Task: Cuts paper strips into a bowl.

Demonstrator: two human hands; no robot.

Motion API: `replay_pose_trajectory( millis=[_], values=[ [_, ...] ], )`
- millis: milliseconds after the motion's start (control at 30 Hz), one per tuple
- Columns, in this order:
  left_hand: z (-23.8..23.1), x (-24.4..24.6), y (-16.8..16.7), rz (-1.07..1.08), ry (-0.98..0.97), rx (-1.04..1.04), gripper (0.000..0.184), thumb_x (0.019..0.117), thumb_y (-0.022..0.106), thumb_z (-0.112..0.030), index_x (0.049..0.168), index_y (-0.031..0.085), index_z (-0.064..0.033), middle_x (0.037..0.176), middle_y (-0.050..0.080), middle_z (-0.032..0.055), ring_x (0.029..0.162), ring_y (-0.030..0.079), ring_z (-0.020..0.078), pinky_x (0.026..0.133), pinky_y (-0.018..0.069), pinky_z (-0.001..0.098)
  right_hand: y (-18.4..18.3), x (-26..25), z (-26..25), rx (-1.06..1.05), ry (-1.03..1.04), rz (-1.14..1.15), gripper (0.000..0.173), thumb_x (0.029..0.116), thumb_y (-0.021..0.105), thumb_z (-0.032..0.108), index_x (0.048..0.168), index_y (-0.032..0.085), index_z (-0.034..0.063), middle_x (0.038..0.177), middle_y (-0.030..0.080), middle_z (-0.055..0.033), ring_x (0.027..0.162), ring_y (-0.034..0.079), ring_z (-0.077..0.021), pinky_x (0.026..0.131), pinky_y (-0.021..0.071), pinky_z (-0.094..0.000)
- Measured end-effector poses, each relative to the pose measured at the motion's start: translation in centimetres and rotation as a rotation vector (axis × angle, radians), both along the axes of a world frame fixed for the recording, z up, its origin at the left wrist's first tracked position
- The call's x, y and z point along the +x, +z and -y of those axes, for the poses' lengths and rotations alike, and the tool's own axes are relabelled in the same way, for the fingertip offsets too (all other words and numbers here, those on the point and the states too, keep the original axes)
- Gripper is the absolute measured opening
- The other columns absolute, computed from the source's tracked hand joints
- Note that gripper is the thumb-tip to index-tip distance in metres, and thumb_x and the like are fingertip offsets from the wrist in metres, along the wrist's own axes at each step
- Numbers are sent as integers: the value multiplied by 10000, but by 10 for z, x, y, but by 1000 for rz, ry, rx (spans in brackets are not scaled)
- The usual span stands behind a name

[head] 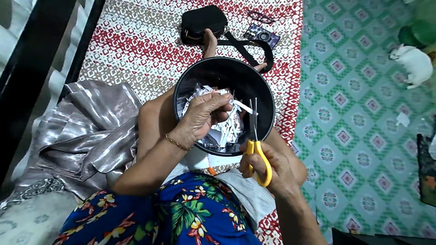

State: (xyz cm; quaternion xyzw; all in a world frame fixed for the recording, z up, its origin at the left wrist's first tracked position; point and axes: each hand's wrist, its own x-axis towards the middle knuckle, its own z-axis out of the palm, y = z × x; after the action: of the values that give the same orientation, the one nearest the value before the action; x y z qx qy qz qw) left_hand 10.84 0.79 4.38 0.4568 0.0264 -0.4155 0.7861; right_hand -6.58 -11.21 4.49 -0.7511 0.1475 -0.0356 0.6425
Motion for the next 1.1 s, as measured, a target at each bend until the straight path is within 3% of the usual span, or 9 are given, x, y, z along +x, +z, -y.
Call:
replay_pose_trajectory(
  millis=[200, 267, 367, 500, 700, 800, 867, 1000, 1100],
  values=[
    [-2, -1, -3, -29, 45, 1, 230, 1048, 510, -57, 870, 642, -120, 689, 665, -33, 581, 628, 37, 605, 557, 181, -4, -1, 1, 160, -60, 63, 152, 965, 677, 313, 982, 663, 163, 678, 662, 167, 549, 614, 43, 518, 534, -132],
    [-3, -1, -3, -57, 85, 2, 215, 1048, 519, -67, 879, 644, -114, 692, 665, -28, 585, 626, 35, 601, 550, 174, -7, -5, 3, 129, -54, 77, 248, 981, 645, 404, 1039, 654, 162, 733, 687, 163, 601, 645, 30, 561, 560, -150],
    [-4, -1, -4, -76, 120, 15, 213, 1051, 524, -88, 883, 648, -127, 702, 670, -31, 599, 627, 33, 620, 551, 177, -8, -14, 5, 29, 65, 21, 517, 989, 554, 563, 1142, 599, 71, 805, 674, 143, 716, 657, 25, 656, 570, -177],
    [-1, -8, -6, -13, 131, 29, 208, 1041, 536, -68, 867, 634, -122, 704, 672, -34, 605, 630, 30, 624, 549, 175, -7, -14, 2, -52, 152, -29, 637, 963, 561, 602, 1150, 591, -6, 805, 639, 111, 725, 605, 62, 659, 525, -139],
    [2, -22, -8, 175, 107, 39, 251, 998, 552, 32, 800, 619, -106, 682, 693, -40, 609, 652, 15, 625, 555, 163, 0, -1, -1, -62, 68, -18, 503, 968, 599, 497, 1087, 618, 8, 776, 644, 124, 686, 628, 50, 633, 546, -140],
    [3, -25, -9, 200, 102, 27, 254, 986, 565, 47, 789, 617, -103, 670, 695, -34, 604, 657, 16, 626, 560, 164, 0, 3, -2, -36, -26, -2, 290, 974, 617, 363, 1005, 630, 75, 701, 648, 151, 607, 632, 42, 583, 554, -144],
    [3, -24, -10, 200, 118, 18, 263, 990, 558, 45, 786, 619, -109, 673, 698, -36, 606, 658, 14, 625, 559, 161, -2, 0, -1, -10, -42, 26, 251, 977, 623, 348, 999, 637, 98, 694, 649, 159, 590, 627, 40, 567, 552, -145],
    [2, -17, -11, 206, 185, 42, 229, 1002, 554, 25, 829, 627, -107, 701, 704, -44, 617, 658, 12, 629, 558, 162, -6, -16, 5, 4, 63, -12, 495, 978, 582, 533, 1099, 614, 54, 768, 650, 139, 672, 637, 38, 621, 564, -167],
    [3, -16, -10, 227, 202, 61, 230, 1001, 559, 20, 820, 620, -109, 692, 698, -46, 610, 650, 9, 623, 550, 160, -10, -22, 6, 3, 150, -34, 566, 963, 594, 562, 1146, 591, 27, 793, 630, 127, 703, 606, 57, 646, 535, -150]
  ],
)
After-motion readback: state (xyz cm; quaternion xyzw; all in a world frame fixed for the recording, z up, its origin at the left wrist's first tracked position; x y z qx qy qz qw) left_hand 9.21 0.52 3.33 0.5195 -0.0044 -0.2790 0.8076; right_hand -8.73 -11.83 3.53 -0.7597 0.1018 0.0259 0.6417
